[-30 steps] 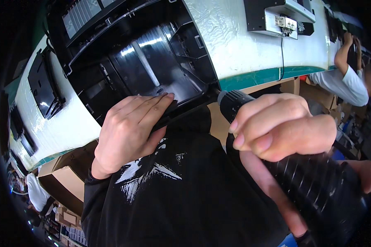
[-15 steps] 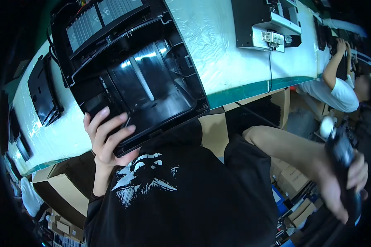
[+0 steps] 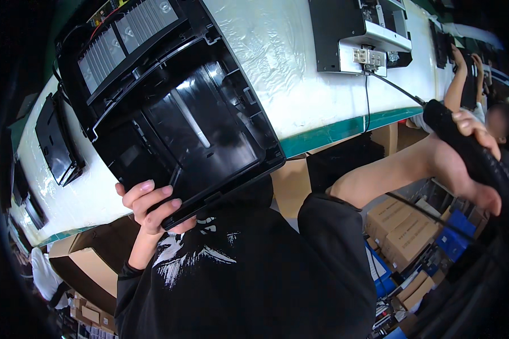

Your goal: Assembling components and housing of an electronic device at a factory workstation using an electric screwdriver.

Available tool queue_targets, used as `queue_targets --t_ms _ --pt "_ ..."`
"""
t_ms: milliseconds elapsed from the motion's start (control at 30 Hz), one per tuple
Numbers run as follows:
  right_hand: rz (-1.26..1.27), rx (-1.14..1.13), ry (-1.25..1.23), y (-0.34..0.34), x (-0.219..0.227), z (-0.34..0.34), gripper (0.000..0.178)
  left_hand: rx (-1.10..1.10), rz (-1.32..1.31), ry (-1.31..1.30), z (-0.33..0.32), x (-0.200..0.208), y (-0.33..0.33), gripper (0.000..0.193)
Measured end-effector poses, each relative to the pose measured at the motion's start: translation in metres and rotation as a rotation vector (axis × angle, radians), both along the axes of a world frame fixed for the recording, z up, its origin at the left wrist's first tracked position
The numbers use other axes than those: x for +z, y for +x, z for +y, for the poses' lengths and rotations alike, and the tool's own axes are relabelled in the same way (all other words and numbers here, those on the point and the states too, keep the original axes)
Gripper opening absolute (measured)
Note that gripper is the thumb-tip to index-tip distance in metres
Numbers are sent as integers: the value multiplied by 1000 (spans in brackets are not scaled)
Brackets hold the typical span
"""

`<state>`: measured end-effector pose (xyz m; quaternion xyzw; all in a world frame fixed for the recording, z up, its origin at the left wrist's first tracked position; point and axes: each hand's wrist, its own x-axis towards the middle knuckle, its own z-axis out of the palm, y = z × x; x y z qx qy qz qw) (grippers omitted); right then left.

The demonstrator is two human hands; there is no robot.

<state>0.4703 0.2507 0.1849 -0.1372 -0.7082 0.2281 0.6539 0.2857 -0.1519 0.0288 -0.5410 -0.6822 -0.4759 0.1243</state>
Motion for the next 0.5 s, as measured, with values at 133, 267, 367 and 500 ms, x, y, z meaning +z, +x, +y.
queue_targets --t_ms 133,267,367,500 --pt "-32 90 -282 -24 20 35 80 10 -3 46 14 -4 6 31" --pt "-161 203 -377 -80 28 66 49 50 -5 93 31 -1 10 32" --pt "-214 149 -226 -106 30 49 35 36 -33 44 33 4 11 32" --pt "-256 131 -186 -113 23 29 27 20 3 46 28 -3 9 36"
